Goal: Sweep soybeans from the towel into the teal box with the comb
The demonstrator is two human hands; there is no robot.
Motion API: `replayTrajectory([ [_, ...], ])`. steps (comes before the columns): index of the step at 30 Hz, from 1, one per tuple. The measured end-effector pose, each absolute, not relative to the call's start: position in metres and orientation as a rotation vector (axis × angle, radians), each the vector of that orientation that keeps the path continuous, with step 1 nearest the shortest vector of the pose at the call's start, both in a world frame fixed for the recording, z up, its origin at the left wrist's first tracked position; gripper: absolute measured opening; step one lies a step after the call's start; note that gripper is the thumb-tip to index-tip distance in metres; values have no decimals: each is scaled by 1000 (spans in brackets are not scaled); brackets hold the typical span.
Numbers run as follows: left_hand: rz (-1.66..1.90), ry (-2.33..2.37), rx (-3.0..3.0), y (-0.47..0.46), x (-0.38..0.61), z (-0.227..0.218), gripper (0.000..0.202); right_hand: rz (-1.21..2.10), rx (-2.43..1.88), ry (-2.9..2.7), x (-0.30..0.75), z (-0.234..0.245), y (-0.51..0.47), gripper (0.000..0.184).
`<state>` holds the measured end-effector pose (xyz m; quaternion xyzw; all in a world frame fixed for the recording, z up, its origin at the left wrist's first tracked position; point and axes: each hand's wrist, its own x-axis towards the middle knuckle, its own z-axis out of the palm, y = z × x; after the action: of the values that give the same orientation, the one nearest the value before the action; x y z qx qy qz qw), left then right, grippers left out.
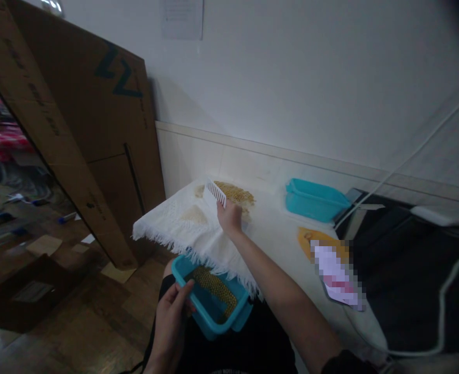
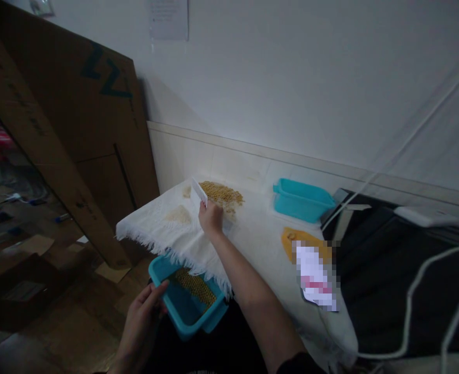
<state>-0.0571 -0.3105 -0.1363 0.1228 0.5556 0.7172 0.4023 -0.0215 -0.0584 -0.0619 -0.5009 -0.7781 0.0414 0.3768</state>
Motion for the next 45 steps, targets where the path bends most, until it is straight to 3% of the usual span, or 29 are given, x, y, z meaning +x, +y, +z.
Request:
replayTrajectory([
  [18,1823,1398,273,-309,-57,-126,49,239,-1283,-1877,13,-42,-43,22],
  [32,1896,1428,221,-312,-75,-129,47,292,-1178,-1782,5,-79,-56,31],
  [45,1900,1456,247,-312,-91,-143,47,344,-1092,-1863,-3,-66,-44,25],
])
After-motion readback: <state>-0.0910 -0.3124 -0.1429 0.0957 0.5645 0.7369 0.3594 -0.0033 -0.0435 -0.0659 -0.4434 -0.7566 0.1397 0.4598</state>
